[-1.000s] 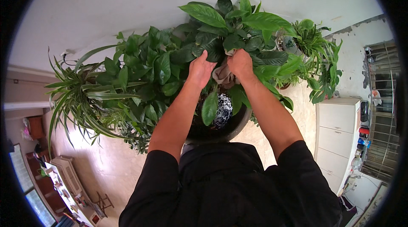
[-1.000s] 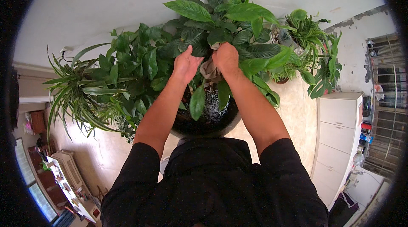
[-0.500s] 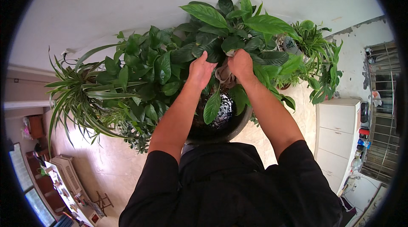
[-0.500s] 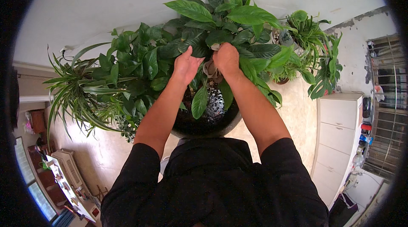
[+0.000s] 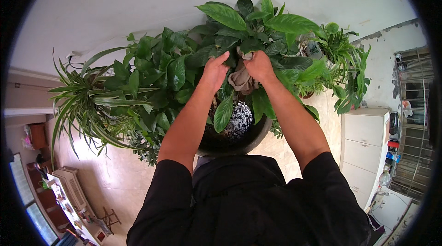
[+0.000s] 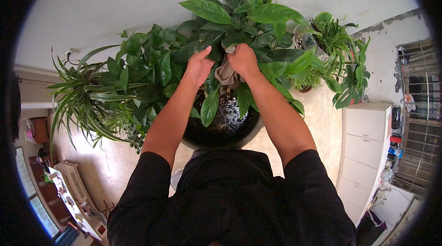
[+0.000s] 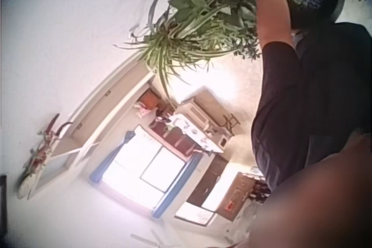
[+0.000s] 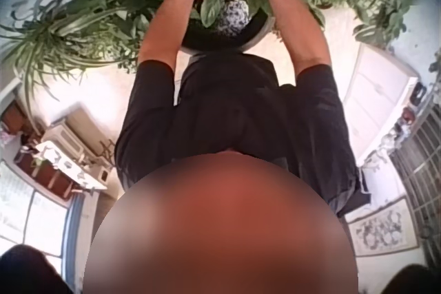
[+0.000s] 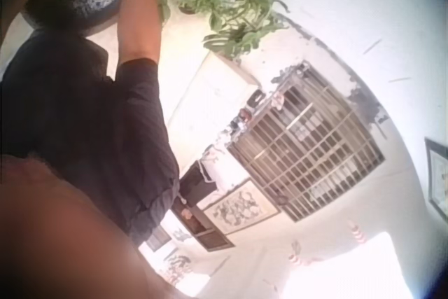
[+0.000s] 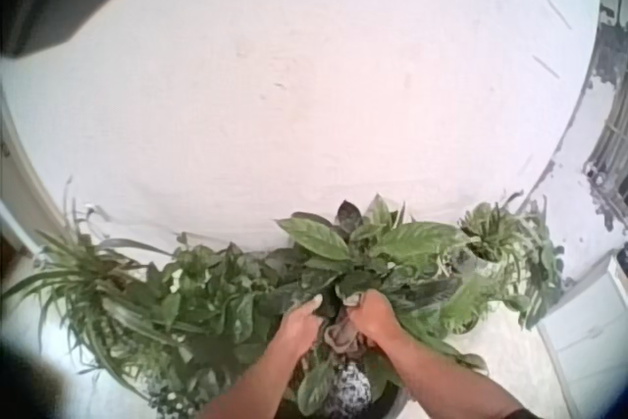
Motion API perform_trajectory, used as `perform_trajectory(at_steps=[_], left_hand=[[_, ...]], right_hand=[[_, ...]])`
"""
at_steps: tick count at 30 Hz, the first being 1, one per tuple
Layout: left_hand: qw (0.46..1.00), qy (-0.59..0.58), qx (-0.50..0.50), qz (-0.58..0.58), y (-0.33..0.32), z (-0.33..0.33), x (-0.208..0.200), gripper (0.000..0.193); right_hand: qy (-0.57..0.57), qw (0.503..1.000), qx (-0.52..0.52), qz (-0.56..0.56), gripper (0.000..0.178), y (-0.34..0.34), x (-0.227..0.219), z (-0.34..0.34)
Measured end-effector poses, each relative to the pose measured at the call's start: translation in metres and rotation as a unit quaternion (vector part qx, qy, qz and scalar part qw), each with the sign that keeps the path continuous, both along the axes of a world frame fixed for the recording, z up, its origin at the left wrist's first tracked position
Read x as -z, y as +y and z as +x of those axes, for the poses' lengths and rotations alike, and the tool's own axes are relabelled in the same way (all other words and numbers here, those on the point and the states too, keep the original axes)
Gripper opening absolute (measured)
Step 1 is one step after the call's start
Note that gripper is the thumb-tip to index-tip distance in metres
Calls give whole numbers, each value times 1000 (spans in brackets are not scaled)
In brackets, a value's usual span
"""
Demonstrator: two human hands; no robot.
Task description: The person wipes the leaves of several potted plants with a cloth. They systematically clean the leaves of a spider plant and a large leafy plant, moving from one leaf to the next.
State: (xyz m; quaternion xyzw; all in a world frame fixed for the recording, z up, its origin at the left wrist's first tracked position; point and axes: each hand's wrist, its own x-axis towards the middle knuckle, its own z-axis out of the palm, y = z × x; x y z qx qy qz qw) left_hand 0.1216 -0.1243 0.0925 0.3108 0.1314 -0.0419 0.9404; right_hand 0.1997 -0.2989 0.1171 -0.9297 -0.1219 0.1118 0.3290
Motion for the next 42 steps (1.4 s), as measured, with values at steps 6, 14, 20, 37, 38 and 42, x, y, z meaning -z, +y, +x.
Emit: perform_trajectory(at_steps=[6, 14, 20, 37, 38, 42], left_hand=[[996, 62, -40, 50, -13, -7, -28, 60], [996, 28, -42, -79, -18, -6, -7, 53], [995, 10, -46, -87, -13, -12, 4, 52], [995, 15, -32, -95, -10, -24, -17, 54], [996, 6, -40, -85, -12, -25, -18, 54], [996, -35, -49, -63, -18, -27, -21, 57]], right_hand=[[4, 1000, 7, 17, 30, -2, -9, -5], [-60, 989, 72, -116, 27, -1, 2, 0], [-59, 998, -16, -18, 31, 29, -35, -18], [-153, 986, -49, 43, 25, 39, -48, -52], [-128, 991, -19, -15, 26, 35, -42, -47], [-66, 995, 16, -78, 25, 31, -39, -34]])
